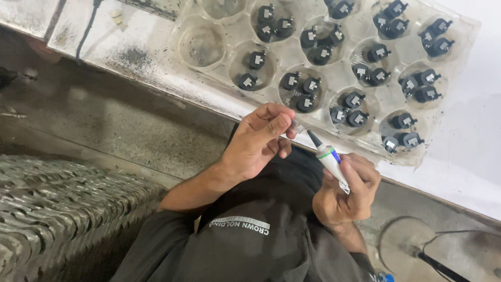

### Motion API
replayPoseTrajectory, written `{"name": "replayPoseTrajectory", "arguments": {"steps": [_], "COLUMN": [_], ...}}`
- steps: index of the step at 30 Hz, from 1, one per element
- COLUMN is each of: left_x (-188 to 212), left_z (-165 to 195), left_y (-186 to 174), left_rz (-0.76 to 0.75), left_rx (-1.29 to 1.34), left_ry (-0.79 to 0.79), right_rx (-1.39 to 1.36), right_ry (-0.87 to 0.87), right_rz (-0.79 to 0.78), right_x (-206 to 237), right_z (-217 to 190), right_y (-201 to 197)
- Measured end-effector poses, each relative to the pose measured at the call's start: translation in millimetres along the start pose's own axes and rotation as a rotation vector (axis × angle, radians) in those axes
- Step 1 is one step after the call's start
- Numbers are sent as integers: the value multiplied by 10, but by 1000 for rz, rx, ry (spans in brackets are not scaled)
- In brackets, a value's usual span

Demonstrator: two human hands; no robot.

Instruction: The person sits at a workbench and applies adhesive from a small tube to black plug components, picking each plug from a plastic tray, squeezing glue onto it, and placing it back in the tray. Earlier they handle small boxes and tubes on the bench, and at the end they wipe their hands with a dark cloth.

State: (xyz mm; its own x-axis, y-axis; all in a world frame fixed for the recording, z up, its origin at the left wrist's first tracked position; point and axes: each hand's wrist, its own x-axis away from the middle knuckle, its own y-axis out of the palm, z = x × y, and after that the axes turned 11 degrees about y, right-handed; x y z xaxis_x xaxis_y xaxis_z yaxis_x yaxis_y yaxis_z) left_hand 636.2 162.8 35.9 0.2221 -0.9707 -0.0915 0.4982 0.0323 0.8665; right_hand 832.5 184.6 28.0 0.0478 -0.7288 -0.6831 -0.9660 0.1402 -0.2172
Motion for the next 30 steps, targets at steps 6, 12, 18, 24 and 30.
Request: {"name": "replayPoseTrajectory", "arguments": {"steps": [6,12,18,24,30], "left_x": [1,3,8,64,-60], "left_z": [-89,-228,-263,-346,-254], "left_y": [-48,-37,-14,148,179], "left_rz": [-14,-64,-181,-171,-149], "left_rx": [-101,-185,-378,-451,-644], "left_ry": [-8,9,128,230,304], "right_rx": [37,-26,-500,-897,-1093], "right_ry": [-5,147,507,908,977], "right_rz": [-66,-88,-34,-52,-194], "right_x": [-47,-21,133,43,-109], "right_z": [-56,11,126,232,297], "right_y": [-6,66,116,215,204]}}
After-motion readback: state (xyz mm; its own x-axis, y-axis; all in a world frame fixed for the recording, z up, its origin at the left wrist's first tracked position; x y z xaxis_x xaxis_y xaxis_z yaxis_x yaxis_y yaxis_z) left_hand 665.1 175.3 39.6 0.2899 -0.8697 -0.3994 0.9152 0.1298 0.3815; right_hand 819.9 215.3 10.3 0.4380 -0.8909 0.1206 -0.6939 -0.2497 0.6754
